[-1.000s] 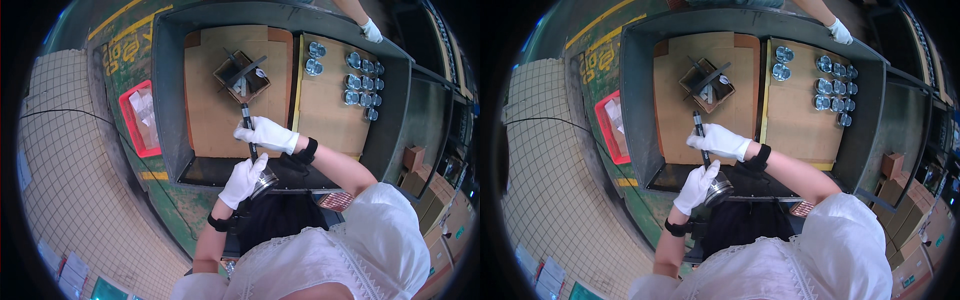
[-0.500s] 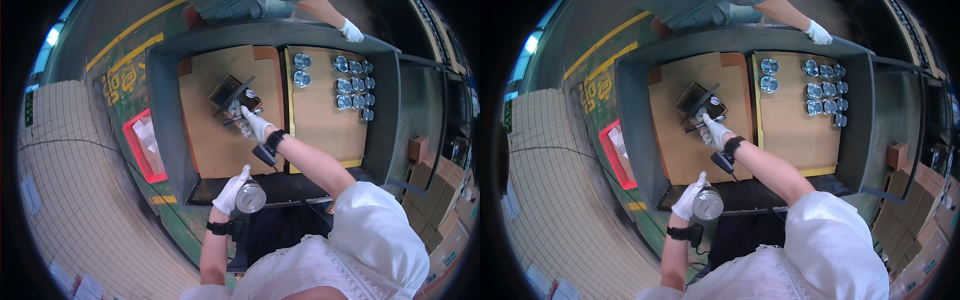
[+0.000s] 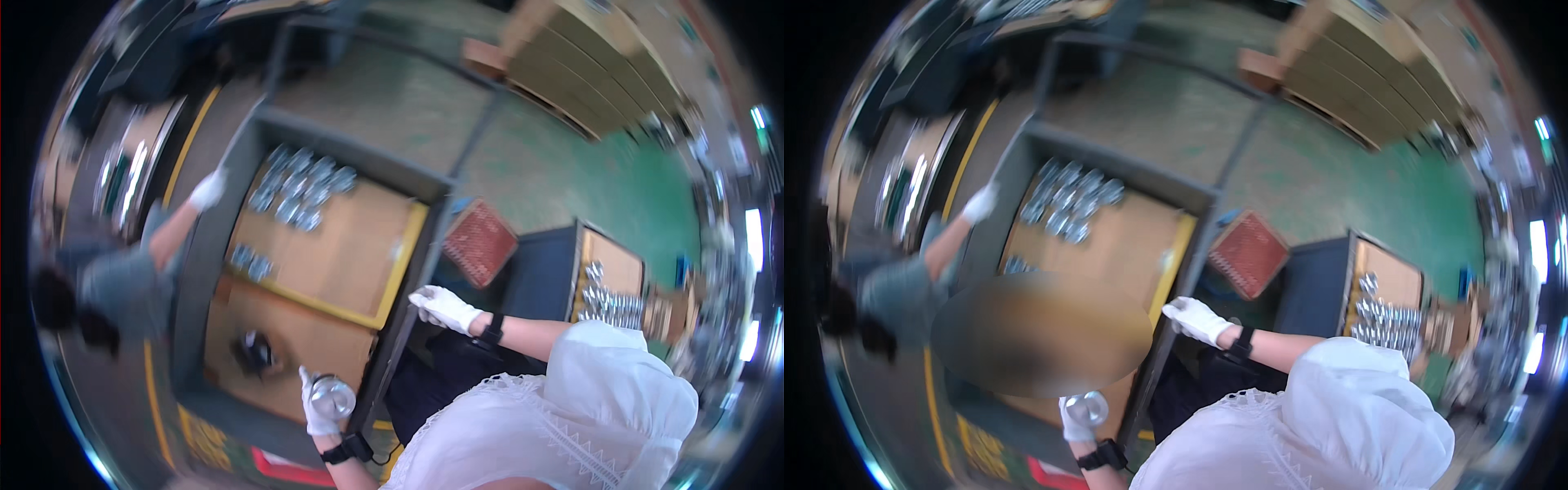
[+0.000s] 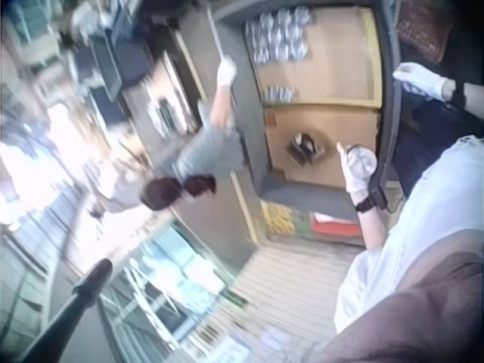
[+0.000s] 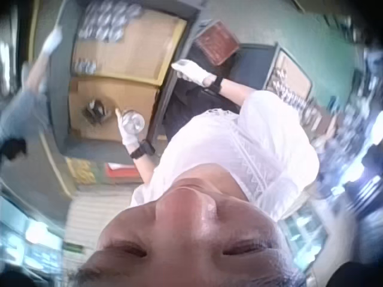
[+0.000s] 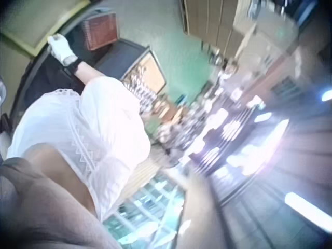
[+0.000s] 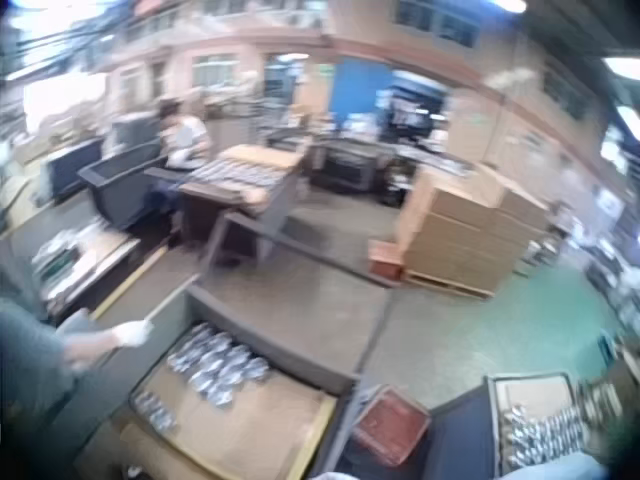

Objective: Inspecting and sorting metal pistons on a factory floor.

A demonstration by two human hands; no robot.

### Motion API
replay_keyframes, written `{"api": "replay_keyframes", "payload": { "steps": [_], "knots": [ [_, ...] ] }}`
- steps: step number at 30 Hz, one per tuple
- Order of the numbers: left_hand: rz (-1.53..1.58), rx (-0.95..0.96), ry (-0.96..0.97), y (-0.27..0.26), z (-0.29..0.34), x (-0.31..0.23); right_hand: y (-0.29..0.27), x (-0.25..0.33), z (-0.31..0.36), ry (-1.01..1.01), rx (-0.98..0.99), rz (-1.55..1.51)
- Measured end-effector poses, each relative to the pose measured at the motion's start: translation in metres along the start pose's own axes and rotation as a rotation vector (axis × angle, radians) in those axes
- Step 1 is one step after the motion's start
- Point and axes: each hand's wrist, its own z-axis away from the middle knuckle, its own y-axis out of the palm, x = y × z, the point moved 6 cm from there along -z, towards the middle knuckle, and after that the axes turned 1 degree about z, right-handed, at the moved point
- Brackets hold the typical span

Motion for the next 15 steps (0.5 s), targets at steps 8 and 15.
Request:
{"api": "replay_keyframes", "payload": {
  "steps": [8,15],
  "knots": [
    [-0.062,0.406,-0.183,0.301,0.039,0.039,-0.245,-0.174,0.189,0.021,-0.446,-0.549],
    [0.031,0.741,-0.476,0.525,0.078,0.194,-0.317,-0.29,0.288,-0.164,-0.733,-0.96]
  ]
}}
